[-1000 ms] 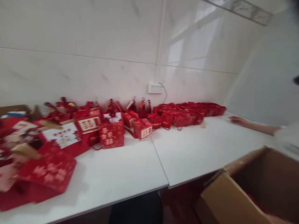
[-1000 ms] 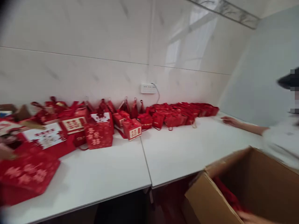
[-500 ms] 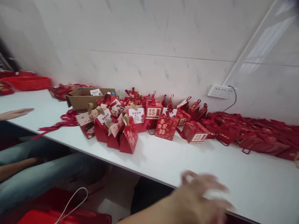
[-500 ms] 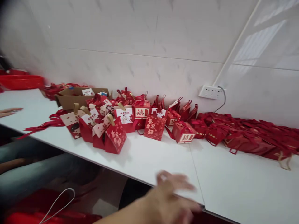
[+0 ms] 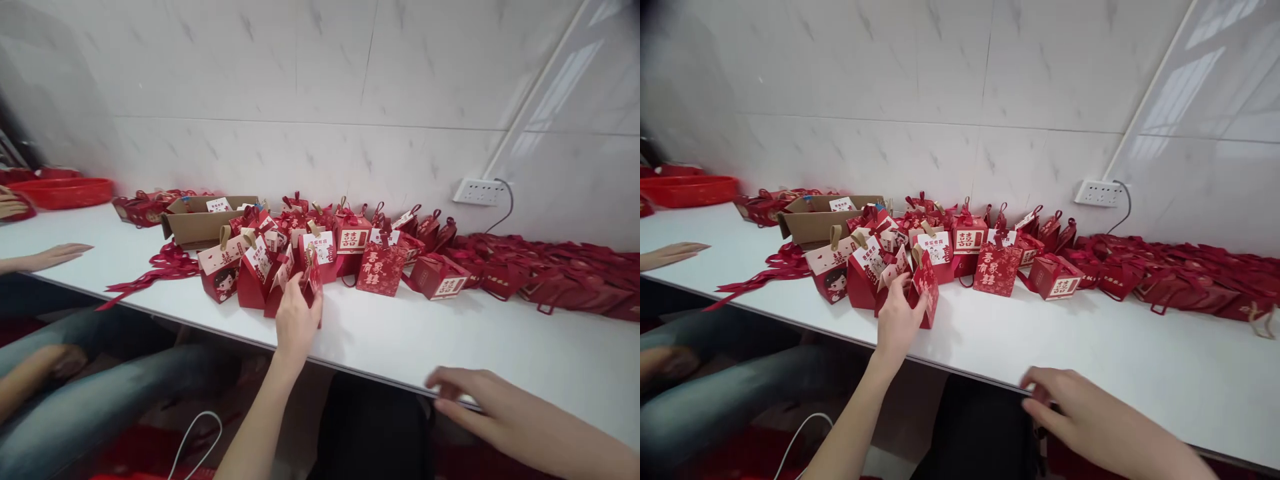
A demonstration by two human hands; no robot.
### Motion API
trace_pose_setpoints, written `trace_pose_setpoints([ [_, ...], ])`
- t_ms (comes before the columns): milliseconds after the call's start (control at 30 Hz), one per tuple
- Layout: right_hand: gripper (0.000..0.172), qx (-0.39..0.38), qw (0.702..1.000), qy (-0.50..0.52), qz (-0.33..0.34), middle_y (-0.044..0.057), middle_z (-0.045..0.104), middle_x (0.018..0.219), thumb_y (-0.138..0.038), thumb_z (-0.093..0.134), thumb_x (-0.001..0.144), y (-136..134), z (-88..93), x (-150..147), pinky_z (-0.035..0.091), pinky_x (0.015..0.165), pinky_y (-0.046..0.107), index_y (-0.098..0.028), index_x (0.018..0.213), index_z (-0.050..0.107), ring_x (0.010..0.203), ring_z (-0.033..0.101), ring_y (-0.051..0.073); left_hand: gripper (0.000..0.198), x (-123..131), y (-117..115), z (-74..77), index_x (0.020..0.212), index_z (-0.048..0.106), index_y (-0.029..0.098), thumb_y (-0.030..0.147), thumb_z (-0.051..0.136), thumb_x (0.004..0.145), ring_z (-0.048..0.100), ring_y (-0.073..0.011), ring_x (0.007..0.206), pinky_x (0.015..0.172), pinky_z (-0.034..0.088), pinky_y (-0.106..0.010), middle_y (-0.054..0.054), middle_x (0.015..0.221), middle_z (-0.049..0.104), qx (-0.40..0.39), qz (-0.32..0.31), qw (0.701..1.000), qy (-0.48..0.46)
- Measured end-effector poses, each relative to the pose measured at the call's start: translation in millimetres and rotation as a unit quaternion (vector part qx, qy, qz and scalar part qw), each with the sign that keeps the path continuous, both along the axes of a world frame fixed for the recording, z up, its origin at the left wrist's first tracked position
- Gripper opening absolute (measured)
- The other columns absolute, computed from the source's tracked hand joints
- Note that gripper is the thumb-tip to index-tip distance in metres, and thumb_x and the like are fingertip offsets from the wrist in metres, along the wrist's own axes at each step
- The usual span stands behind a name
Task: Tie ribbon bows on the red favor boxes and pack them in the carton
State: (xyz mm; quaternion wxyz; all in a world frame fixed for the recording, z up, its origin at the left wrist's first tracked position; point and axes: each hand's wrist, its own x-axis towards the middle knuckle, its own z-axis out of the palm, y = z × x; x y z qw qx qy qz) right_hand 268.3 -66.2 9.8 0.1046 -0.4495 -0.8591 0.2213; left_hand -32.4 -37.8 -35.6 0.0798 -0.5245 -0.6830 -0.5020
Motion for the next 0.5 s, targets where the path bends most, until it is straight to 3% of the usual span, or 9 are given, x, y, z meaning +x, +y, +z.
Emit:
trace_pose_setpoints([
  [100, 0.024, -0.050, 0.997, 0.024, 0.045, 0.002, 0.068, 0.094, -0.038, 0.045, 0.088, 4, 3.8, -51, 0.051, 0.080, 0.030, -0.027, 0.096, 0.064, 0.089, 0.064, 0.018, 0.028, -5, -5, 3.8, 0.107, 0.054, 0.018, 0.030, 0.052, 0.082, 0.062, -0.0272, 0.096, 0.079, 0.049, -0.039, -0.011, 0.107, 0.063, -0.057, -0.024, 0.996, -0.059],
  [200, 0.023, -0.035, 0.991, 0.128, 0.026, 0.005, 0.063, 0.103, -0.036, 0.043, 0.089, 10, -8.7, -80, 0.051, 0.084, 0.032, -0.023, 0.096, 0.061, 0.095, 0.061, 0.018, 0.024, -11, -12, 6.9, 0.101, 0.058, 0.019, 0.030, 0.051, 0.081, 0.064, -0.0228, 0.088, 0.079, 0.049, -0.035, -0.006, 0.097, 0.067, -0.070, -0.079, 0.983, -0.151],
  [333, 0.030, 0.017, 0.953, 0.299, -0.039, 0.009, 0.044, 0.130, -0.037, 0.049, 0.087, 15, -35.4, -92, 0.050, 0.091, 0.035, -0.026, 0.114, 0.050, 0.118, 0.049, 0.021, 0.028, -5, -23, 10.9, 0.099, 0.059, 0.016, 0.036, 0.052, 0.080, 0.065, -0.0188, 0.082, 0.071, 0.052, -0.028, -0.005, 0.094, 0.068, -0.049, -0.228, 0.927, -0.293],
  [400, 0.036, -0.011, 0.926, 0.371, -0.069, 0.010, 0.045, 0.129, -0.039, 0.051, 0.086, 13, -44.8, -93, 0.051, 0.088, 0.035, -0.027, 0.119, 0.042, 0.115, 0.051, 0.020, 0.031, 2, -27, 12.9, 0.101, 0.059, 0.015, 0.038, 0.054, 0.080, 0.065, -0.0185, 0.080, 0.066, 0.053, -0.026, -0.006, 0.092, 0.068, -0.041, -0.281, 0.897, -0.340],
  [500, 0.037, -0.069, 0.895, 0.436, -0.066, 0.009, 0.054, 0.119, -0.039, 0.051, 0.086, 10, -51.3, -90, 0.052, 0.086, 0.035, -0.027, 0.118, 0.038, 0.103, 0.059, 0.019, 0.029, 14, -31, 14.6, 0.099, 0.059, 0.016, 0.037, 0.054, 0.081, 0.065, -0.0172, 0.074, 0.062, 0.054, -0.025, -0.005, 0.086, 0.067, -0.036, -0.304, 0.893, -0.330],
])
